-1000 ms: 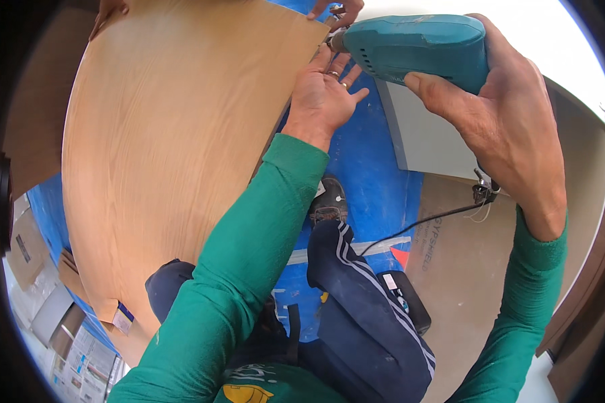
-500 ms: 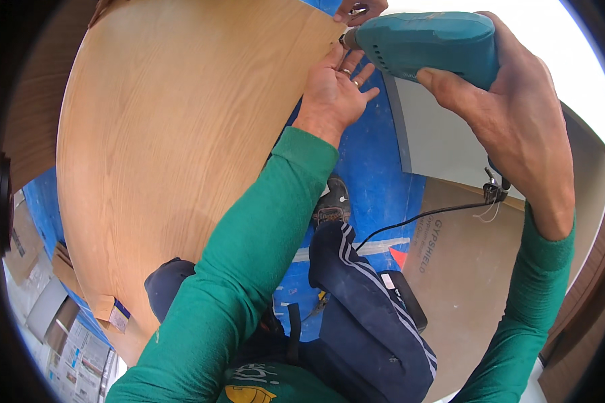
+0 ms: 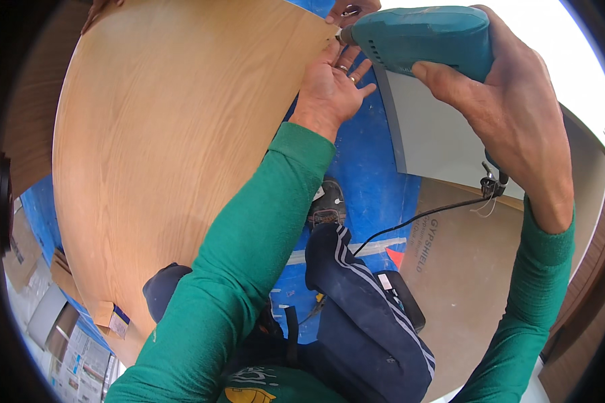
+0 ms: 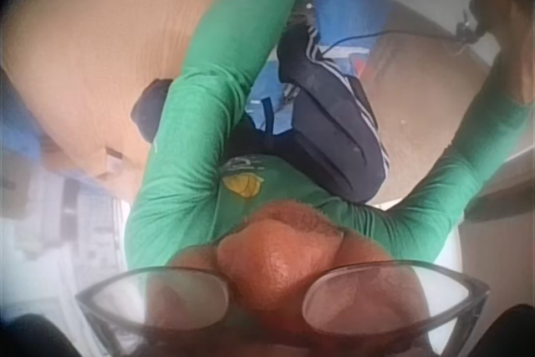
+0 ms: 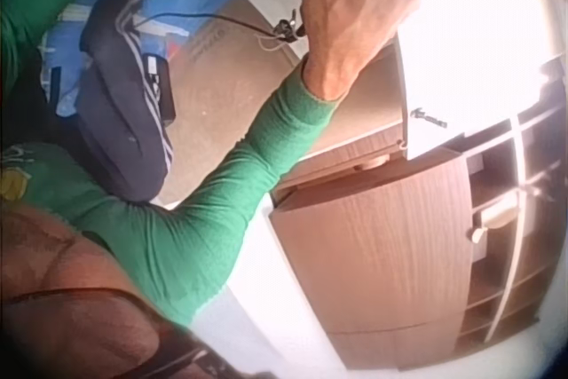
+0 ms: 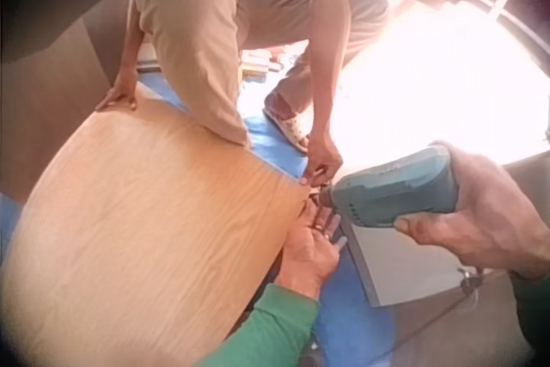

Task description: The person is securing a curved wooden panel to a cabinet frame using a drill and screws. They take screws from a small box, position them against the wood by hand, and use the drill to drive them through the panel and into the frame while other people hold the panel in place.

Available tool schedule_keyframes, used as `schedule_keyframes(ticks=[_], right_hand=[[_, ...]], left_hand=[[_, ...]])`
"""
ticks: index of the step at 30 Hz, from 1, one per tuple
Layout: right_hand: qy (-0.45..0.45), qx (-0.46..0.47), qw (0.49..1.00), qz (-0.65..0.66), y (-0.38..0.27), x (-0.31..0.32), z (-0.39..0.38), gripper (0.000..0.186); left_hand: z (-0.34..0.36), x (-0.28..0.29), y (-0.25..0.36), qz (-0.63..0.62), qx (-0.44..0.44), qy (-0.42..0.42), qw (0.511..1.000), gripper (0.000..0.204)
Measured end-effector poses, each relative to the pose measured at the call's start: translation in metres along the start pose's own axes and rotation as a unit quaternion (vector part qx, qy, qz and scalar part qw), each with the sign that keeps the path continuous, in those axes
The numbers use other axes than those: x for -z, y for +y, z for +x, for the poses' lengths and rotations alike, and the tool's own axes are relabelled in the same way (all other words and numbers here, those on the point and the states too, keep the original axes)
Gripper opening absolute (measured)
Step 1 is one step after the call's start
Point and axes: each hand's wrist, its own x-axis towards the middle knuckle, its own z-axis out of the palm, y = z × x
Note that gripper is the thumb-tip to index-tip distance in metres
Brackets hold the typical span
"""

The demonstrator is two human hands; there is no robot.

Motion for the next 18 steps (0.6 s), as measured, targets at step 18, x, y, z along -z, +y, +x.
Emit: schedule_keyframes(ticks=[18], right_hand=[[-0.177,-0.073,0.981,0.000,-0.039,0.056,0.068,0.043]], left_hand=[[-0.110,0.087,0.073,0.954,-0.265,0.047,0.132,0.096]])
